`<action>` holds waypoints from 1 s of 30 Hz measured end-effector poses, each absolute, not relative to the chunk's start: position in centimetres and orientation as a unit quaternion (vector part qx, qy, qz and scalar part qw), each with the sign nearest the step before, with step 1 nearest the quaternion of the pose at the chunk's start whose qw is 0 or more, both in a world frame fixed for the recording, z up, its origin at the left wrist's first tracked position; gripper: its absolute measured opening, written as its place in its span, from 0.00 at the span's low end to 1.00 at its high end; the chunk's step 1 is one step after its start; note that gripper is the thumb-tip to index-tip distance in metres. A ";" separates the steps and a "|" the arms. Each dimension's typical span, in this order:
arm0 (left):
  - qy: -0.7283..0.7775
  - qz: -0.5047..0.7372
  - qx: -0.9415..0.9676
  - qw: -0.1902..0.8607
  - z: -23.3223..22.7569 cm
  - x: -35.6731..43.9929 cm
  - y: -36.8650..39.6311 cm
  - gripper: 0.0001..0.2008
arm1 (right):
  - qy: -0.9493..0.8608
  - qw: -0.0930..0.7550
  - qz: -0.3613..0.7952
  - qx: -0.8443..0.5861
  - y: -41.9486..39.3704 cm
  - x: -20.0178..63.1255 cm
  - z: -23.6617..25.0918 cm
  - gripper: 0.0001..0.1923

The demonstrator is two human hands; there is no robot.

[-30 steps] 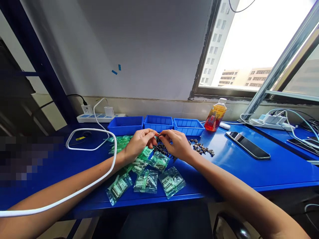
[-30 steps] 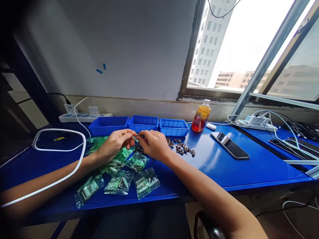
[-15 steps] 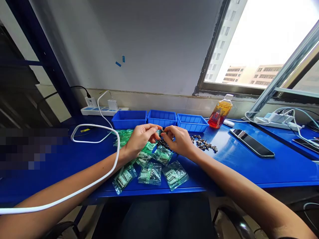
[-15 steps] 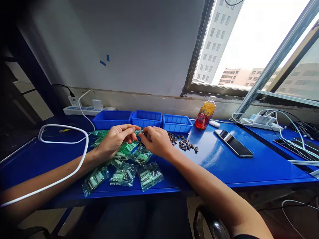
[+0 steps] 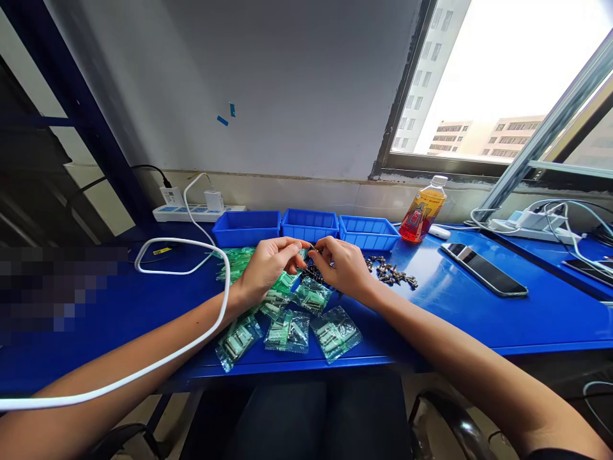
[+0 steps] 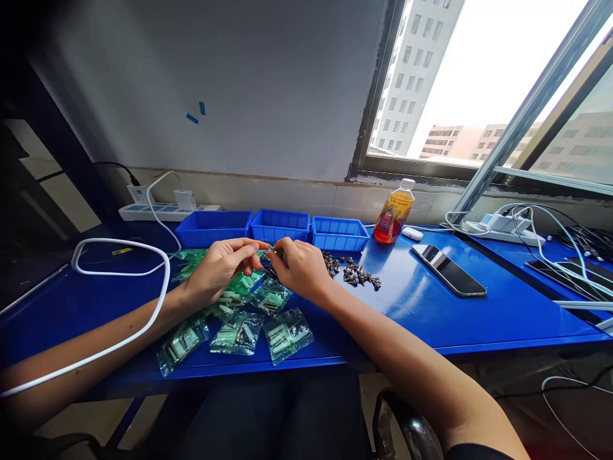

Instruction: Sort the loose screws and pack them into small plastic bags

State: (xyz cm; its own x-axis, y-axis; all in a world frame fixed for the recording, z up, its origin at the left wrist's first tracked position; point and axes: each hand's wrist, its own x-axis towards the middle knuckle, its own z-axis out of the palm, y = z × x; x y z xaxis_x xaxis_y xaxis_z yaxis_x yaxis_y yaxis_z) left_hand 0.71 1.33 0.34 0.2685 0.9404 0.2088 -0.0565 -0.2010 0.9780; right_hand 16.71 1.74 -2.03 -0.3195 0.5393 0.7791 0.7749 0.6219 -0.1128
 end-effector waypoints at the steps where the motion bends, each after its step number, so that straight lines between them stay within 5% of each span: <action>1: 0.365 0.482 0.607 0.516 0.3 0.7 1.3 0.12 | -0.799 0.415 -0.147 -0.410 1.7 16.7 -2.0 0.07; 30: 0.352 0.470 0.685 0.431 -0.2 0.7 1.3 0.10 | -0.782 0.357 -0.316 -0.403 0.5 15.8 -1.6 0.09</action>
